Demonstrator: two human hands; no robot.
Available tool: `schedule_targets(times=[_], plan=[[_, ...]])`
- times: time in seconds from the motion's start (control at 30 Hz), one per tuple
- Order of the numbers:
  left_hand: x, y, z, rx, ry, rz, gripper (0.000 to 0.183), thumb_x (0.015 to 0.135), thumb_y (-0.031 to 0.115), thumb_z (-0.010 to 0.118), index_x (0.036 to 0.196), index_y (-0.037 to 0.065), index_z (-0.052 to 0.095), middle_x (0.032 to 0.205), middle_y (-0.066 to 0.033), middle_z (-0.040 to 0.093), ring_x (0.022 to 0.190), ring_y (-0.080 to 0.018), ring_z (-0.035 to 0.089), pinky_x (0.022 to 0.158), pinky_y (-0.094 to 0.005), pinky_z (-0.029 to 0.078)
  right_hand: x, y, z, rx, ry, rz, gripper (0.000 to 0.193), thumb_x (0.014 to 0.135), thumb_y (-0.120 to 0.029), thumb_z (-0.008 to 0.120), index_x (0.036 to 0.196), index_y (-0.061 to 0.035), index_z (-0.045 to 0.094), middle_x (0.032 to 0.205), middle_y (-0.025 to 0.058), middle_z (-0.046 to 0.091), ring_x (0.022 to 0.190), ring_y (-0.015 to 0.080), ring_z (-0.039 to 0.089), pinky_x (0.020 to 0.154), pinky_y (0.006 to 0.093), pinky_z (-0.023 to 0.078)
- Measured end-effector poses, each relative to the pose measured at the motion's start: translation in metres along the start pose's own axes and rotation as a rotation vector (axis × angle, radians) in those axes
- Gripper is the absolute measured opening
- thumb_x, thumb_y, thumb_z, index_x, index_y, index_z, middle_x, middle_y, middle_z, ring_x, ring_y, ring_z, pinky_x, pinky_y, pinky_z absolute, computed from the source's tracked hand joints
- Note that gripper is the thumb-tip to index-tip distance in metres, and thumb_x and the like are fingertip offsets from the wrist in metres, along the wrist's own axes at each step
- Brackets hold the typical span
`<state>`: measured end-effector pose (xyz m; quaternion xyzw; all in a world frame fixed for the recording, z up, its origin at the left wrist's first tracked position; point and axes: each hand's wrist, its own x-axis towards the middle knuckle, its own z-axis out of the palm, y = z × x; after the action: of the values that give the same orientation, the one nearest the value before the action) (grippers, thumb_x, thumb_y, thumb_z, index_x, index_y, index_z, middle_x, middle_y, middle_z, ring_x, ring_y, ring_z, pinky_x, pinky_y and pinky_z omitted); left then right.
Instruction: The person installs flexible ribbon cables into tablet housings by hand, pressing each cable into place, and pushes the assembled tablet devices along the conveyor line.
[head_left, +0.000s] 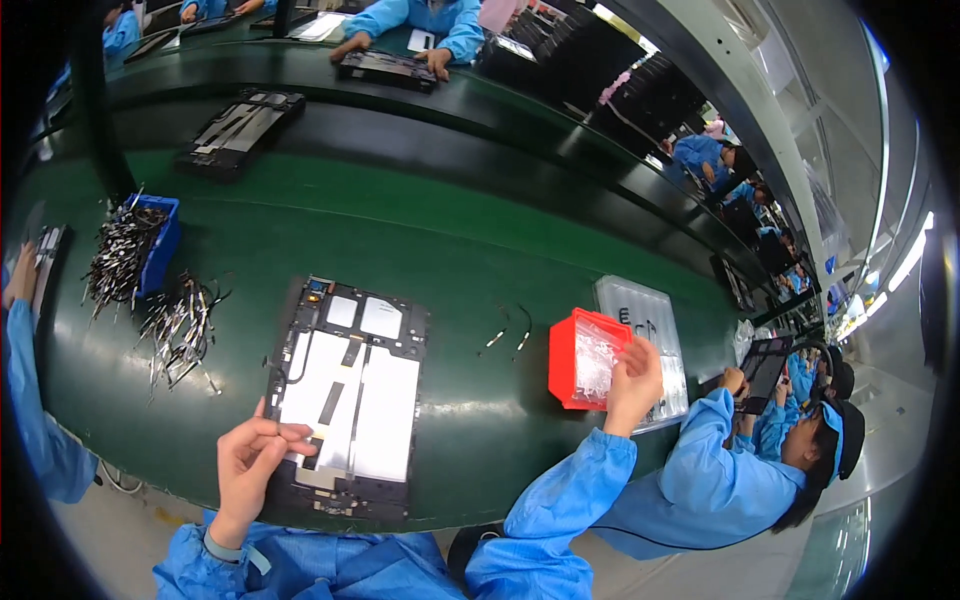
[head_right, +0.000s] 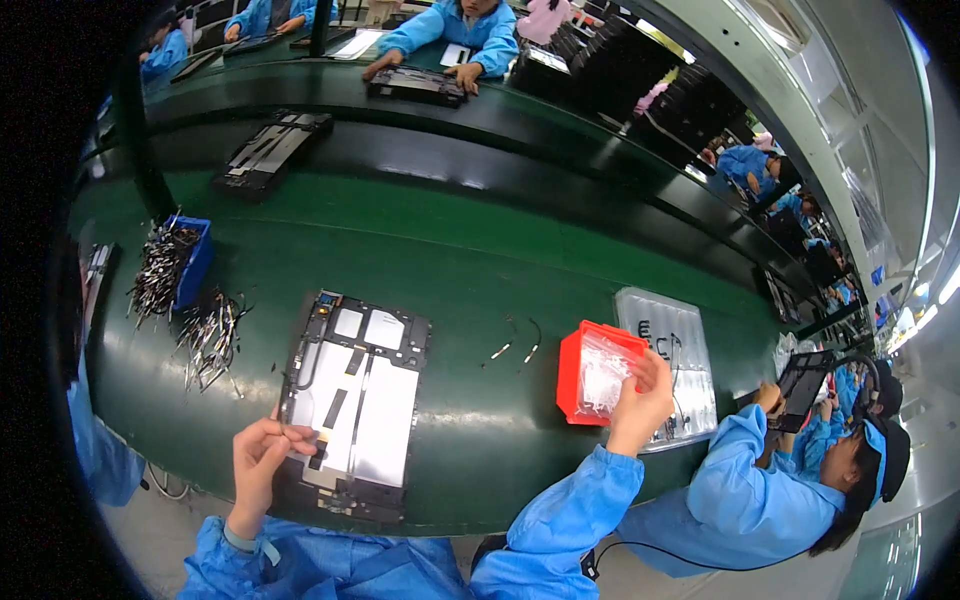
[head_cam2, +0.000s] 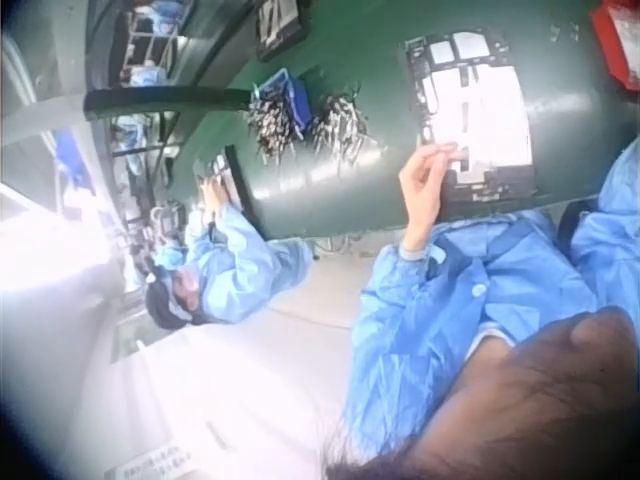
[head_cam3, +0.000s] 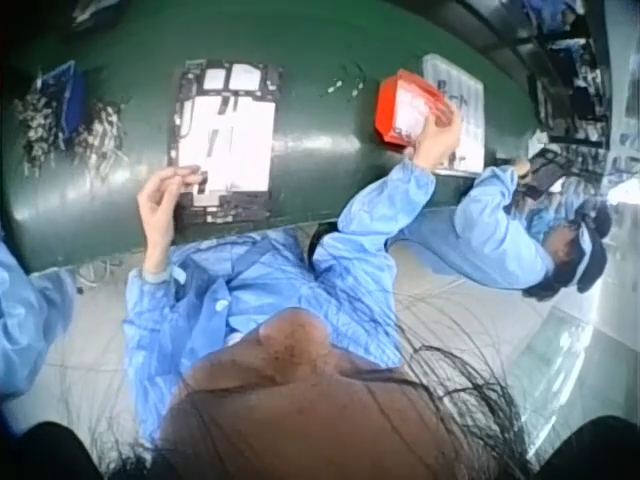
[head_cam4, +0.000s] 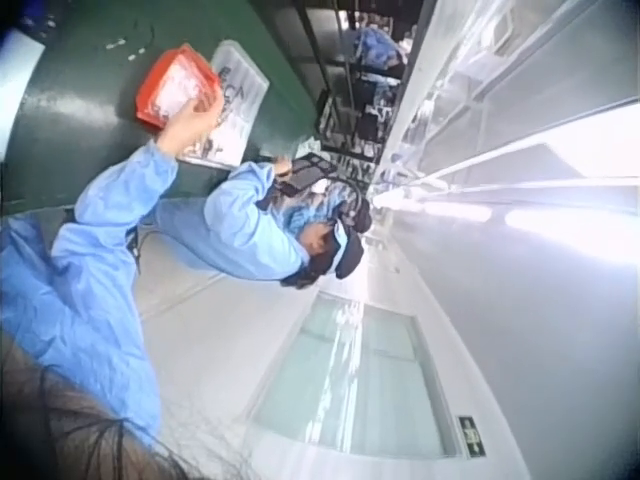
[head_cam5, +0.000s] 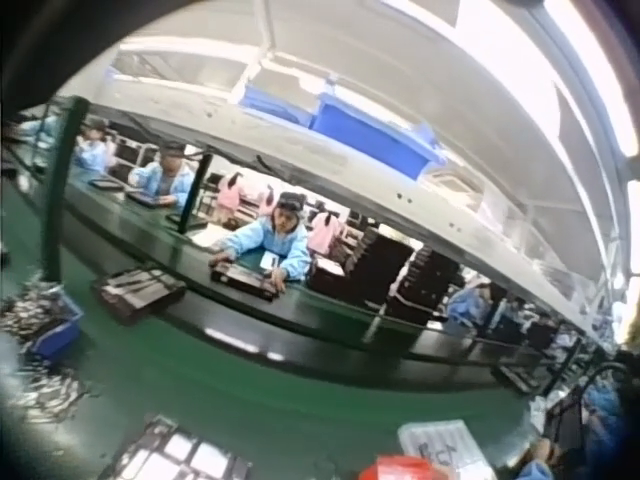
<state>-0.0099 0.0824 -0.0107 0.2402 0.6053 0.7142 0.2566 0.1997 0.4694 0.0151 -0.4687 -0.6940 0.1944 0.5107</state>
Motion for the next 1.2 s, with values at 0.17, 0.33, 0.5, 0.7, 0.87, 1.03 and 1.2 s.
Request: schedule_targets(times=[0.17,0.33,0.5,0.7,0.87,1.03,1.2], plan=[[-0.012,-0.004,0.003,0.034,-0.049,-0.067,0.012,0.093,0.007,0.055,0.095,-0.002,0.062,0.091,-0.0154,0.072,0.093,-0.0204,0.069,0.109,-0.0444,0.022,0.003,0.011,0.005,0.026,-0.106,0.067,0.025,0.083,0.009,0.055,0.104,0.0022,0.068,0.096,0.0151,0.07,0.09,0.0207,0.069,0.082,0.0321,0.055],[-0.011,0.0,0.003,0.036,-0.053,0.013,0.01,0.093,0.007,0.055,0.094,0.001,0.063,0.087,-0.0098,0.074,0.096,-0.0171,0.068,0.118,-0.0497,0.004,0.005,0.023,0.003,-0.323,0.083,-0.384,0.02,0.083,0.002,0.062,0.101,0.0012,0.068,0.107,0.0133,0.067,0.103,0.0314,0.061,0.096,0.0385,0.045],[-0.011,0.007,0.004,0.034,-0.08,0.081,0.01,0.093,0.007,0.057,0.096,0.001,0.064,0.089,-0.0067,0.075,0.094,-0.0168,0.069,0.118,-0.0516,0.007,-0.027,-0.041,0.035,0.143,-0.014,-0.365,0.016,0.092,-0.001,0.058,0.105,0.0022,0.066,0.105,0.013,0.066,0.1,0.0221,0.061,0.09,0.0328,0.047],[-0.016,0.016,0.011,0.304,-0.166,0.147,0.011,0.092,0.01,0.058,0.097,0.005,0.066,0.089,-0.0021,0.074,0.093,-0.0212,0.07,0.116,-0.0581,0.003,-0.131,-0.094,0.089,0.55,-0.913,-0.303,0.063,0.09,-0.018,0.057,0.145,0.0,0.034,0.152,0.0167,0.031,0.143,0.0303,0.026,0.117,0.0434,0.018],[-0.023,0.014,0.013,0.512,-0.241,0.192,0.011,0.091,0.013,0.058,0.098,0.008,0.065,0.084,-0.0021,0.073,0.087,-0.0221,0.069,0.113,-0.0638,0.009,-0.138,-0.114,0.097,0.565,-1.059,-0.481,0.068,0.084,-0.024,0.062,0.143,0.0005,0.037,0.152,0.0192,0.031,0.142,0.0364,0.025,0.117,0.0486,0.016],[-0.025,0.014,0.009,0.575,-0.109,0.216,0.011,0.088,0.014,0.061,0.097,0.009,0.065,0.079,-0.0045,0.071,0.079,-0.0219,0.069,0.111,-0.0559,0.026,-0.137,-0.16,0.067,0.327,-0.915,-0.839,0.044,0.068,0.002,0.072,0.111,-0.0068,0.069,0.104,0.0105,0.059,0.099,0.0285,0.058,0.083,0.0407,0.048],[-0.02,0.032,-0.003,0.658,-0.055,0.269,0.011,0.086,0.015,0.064,0.095,0.01,0.067,0.075,-0.0061,0.069,0.072,-0.0217,0.068,0.098,-0.0455,0.043,-0.151,-0.185,0.081,0.42,-1.141,-1.03,0.037,0.067,0.006,0.073,0.101,-0.0072,0.074,0.09,0.0076,0.063,0.079,0.0236,0.062,0.067,0.0307,0.051]])
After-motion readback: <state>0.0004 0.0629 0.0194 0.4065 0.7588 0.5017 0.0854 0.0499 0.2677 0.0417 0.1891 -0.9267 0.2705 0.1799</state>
